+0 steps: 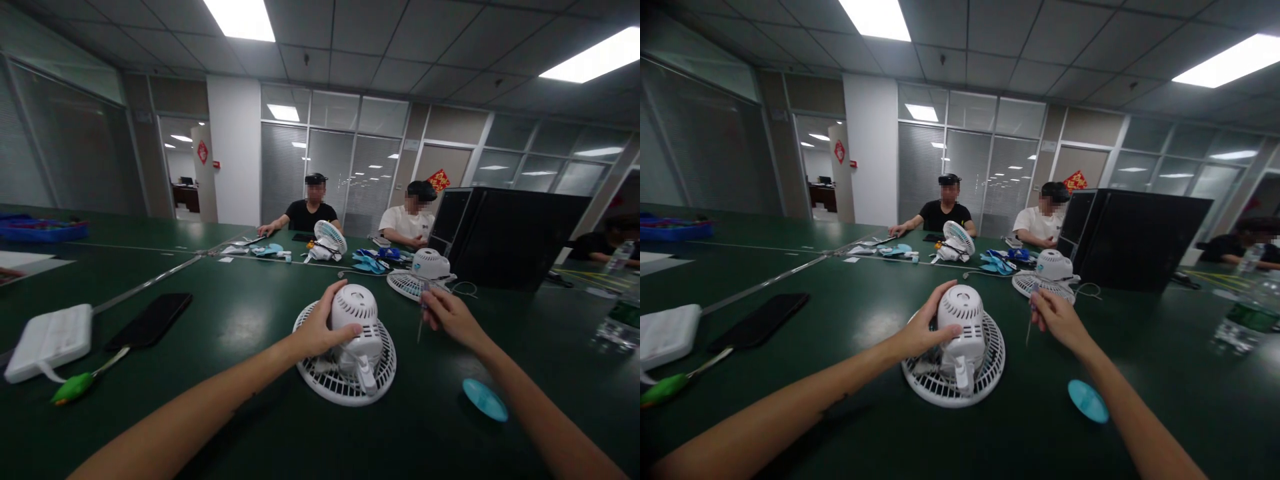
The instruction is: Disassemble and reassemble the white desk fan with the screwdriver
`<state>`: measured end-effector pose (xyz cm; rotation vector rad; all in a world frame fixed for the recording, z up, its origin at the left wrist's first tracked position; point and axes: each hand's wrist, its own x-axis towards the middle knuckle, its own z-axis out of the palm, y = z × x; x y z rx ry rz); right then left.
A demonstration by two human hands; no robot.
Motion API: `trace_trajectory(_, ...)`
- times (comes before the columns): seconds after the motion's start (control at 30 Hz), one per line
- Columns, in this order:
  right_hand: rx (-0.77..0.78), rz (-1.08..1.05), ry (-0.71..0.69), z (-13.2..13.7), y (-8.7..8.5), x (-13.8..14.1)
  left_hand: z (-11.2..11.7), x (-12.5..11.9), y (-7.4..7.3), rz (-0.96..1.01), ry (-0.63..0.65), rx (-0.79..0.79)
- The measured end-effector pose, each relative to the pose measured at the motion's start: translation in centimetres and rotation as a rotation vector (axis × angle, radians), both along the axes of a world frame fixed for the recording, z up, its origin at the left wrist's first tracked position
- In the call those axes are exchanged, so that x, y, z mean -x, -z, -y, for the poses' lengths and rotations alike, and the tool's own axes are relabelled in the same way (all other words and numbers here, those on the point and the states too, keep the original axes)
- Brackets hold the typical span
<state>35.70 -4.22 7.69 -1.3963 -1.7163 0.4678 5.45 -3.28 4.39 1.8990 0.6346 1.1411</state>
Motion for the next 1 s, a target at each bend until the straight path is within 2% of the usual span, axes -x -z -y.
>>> trace_trajectory(0.1, -0.105, -0.302, -0.011, 0.3, -2.5, 1.5, -0.1, 0.1, -0.2, 0.002, 0.017, -0.059)
trace_trajectory(0.17, -0.186, -0.424, -0.047, 0.4, -4.3, 2.9, -0.2, 0.2, -0.4, -0.028, 0.026, -0.09)
trace_trajectory(0.27, -0.29, -0.509, -0.159, 0.5, -6.5, 5.7, -0.3, 0.4, -0.9, -0.083, 0.021, -0.11)
trace_trajectory(0.33, -0.319, -0.523, -0.243, 0.6, -7.3, 7.7, -0.3, 0.6, -1.2, -0.098, 0.021, -0.117)
trace_trajectory(0.43, -0.327, -0.516, -0.332, 1.0, -7.2, 10.3, -0.3, 0.8, -1.6, -0.103, 0.053, -0.11)
trace_trajectory(0.53, -0.333, -0.513, -0.347, 1.7, -6.4, 11.5, -0.4, 1.1, -1.7, -0.1, 0.089, -0.098)
trace_trajectory(0.63, -0.348, -0.535, -0.331, 2.1, -5.8, 11.4, -0.6, 1.3, -1.6, -0.098, 0.097, -0.101)
trace_trajectory(0.8, -0.387, -0.601, -0.302, 1.8, -5.9, 11.1, -0.9, 1.2, -1.4, -0.084, 0.091, -0.124)
trace_trajectory(1.0, -0.339, -0.618, -0.286, 0.9, -5.6, 11.5, -0.7, 0.9, -1.4, -0.104, 0.083, -0.119)
